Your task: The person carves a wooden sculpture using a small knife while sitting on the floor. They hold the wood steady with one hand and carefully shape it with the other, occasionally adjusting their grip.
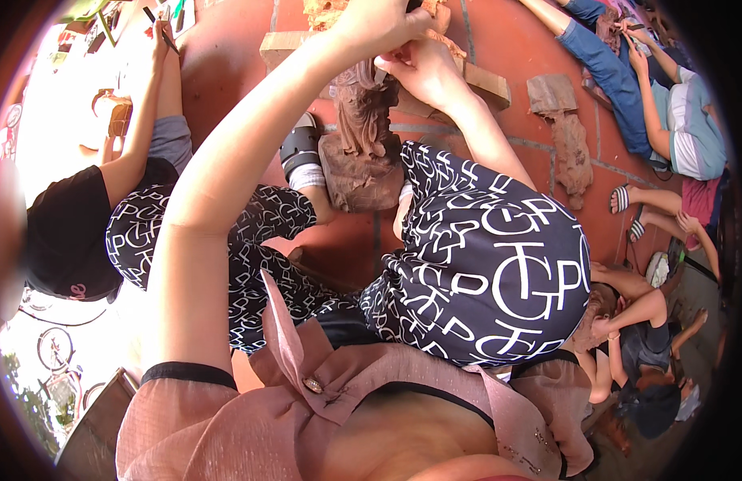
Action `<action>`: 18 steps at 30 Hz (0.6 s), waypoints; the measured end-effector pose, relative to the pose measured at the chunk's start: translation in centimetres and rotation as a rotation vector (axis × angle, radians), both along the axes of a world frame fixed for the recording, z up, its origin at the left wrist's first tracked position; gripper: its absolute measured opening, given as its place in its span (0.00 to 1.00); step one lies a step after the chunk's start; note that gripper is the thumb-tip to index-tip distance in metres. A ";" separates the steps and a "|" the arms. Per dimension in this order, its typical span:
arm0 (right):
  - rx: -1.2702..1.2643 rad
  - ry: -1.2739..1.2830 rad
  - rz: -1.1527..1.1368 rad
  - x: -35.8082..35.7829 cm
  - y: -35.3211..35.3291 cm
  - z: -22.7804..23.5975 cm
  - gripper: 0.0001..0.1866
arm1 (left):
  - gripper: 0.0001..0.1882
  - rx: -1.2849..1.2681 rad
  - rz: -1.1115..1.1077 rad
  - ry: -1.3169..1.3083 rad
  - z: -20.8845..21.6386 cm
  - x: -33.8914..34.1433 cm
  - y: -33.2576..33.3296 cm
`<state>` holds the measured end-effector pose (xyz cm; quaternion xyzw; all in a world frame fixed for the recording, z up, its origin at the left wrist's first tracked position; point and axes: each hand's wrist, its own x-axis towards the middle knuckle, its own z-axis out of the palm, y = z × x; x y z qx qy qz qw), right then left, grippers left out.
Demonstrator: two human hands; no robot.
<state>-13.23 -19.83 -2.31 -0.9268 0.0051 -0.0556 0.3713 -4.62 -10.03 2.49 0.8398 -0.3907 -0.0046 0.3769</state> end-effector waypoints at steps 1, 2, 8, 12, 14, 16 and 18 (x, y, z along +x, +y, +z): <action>-0.037 0.007 -0.004 0.3 -0.2 0.2 0.15 | 0.14 0.023 -0.030 0.041 0.7 0.2 -0.1; -0.074 0.014 -0.007 0.4 -0.3 0.3 0.15 | 0.14 0.047 -0.060 0.083 1.1 0.2 -0.2; 0.032 -0.084 -0.035 0.1 -0.2 -1.2 0.13 | 0.13 0.025 -0.044 0.031 0.6 -0.1 -0.4; 0.245 -0.205 -0.002 0.1 -0.8 -2.3 0.12 | 0.13 0.019 -0.097 -0.054 0.3 -0.1 -0.5; 0.164 -0.119 -0.002 -0.1 -0.6 -1.8 0.11 | 0.12 0.025 -0.136 -0.019 0.4 -0.8 -0.3; 0.058 -0.069 -0.007 0.3 -0.6 -1.2 0.10 | 0.13 0.042 -0.111 0.057 1.1 -0.3 -0.3; 0.116 -0.053 -0.070 0.0 -0.4 -0.6 0.10 | 0.15 -0.067 -0.102 0.063 1.0 -0.2 -0.6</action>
